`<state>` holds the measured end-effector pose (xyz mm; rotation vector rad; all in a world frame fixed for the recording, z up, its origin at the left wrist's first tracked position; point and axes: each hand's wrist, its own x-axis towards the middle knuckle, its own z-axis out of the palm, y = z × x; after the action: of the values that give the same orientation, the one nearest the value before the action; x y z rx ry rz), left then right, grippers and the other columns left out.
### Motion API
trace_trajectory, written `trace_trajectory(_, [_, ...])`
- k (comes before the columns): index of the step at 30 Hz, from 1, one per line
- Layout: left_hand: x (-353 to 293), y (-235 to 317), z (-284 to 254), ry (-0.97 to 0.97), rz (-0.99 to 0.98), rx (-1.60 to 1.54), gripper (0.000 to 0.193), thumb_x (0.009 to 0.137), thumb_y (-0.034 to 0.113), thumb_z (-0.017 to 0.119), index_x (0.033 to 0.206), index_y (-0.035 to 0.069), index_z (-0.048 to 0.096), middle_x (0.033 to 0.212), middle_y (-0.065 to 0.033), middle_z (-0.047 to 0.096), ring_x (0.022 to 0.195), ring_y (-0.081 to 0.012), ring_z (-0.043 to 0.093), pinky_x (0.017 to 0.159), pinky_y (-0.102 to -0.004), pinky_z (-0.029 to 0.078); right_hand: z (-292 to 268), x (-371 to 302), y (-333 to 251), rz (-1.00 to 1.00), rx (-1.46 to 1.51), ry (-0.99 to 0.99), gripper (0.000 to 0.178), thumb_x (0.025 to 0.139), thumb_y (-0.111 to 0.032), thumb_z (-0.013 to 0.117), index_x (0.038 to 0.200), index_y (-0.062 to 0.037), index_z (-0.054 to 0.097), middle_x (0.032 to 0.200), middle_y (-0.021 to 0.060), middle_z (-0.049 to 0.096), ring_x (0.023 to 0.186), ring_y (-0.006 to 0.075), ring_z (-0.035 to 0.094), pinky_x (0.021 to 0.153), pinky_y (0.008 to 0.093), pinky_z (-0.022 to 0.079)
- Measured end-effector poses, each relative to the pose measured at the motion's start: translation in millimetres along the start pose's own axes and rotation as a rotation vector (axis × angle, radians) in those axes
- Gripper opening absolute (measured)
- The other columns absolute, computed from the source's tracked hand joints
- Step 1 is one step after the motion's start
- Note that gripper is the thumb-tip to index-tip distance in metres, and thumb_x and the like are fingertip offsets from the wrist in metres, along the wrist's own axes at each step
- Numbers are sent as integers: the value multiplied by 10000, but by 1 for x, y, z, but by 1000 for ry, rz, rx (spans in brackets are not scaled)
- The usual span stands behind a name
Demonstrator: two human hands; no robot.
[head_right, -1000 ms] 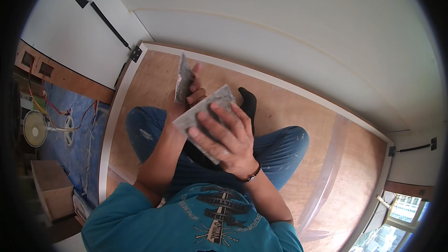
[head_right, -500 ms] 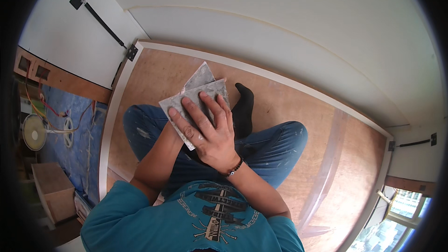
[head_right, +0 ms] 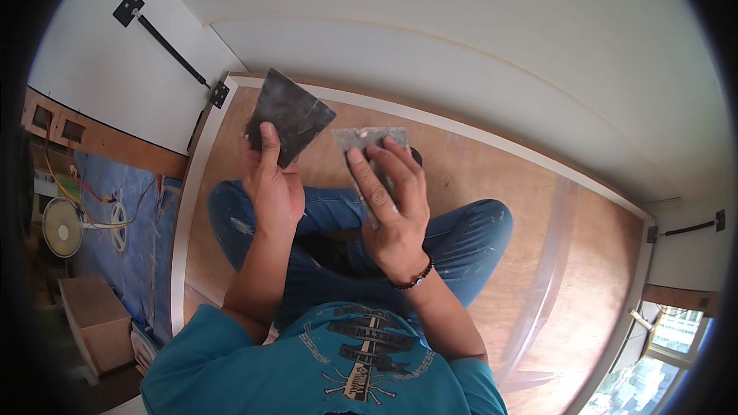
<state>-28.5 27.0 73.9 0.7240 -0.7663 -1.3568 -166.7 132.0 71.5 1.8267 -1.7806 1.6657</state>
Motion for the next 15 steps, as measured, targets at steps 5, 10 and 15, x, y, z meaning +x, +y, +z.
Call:
trace_trajectory(5, [-21,-11,7,-61,352,55,409,1089,230,611,1394,39,414,1247,-85,610,1171,-117,550,1015,-309,455,17,-12,-10,-29,58,-85,697,716,-2,755,1380,-208,702,1319,103,628,1292,381,587,1107,560,485])
trace_trajectory(10, [-39,-11,12,-192,392,88,187,1120,231,544,1214,70,546,1179,-60,643,1096,-132,589,959,-319,503,23,-13,-17,-60,108,-76,712,712,-50,782,1393,-239,690,1354,73,620,1305,366,574,1097,556,494])
trace_trajectory(15, [-56,-11,3,-255,324,57,170,1126,233,524,1097,101,627,1127,-67,689,1045,-162,639,927,-349,549,23,-14,-6,-153,113,-18,665,735,-103,776,1381,-245,701,1351,54,624,1299,360,573,1081,573,503])
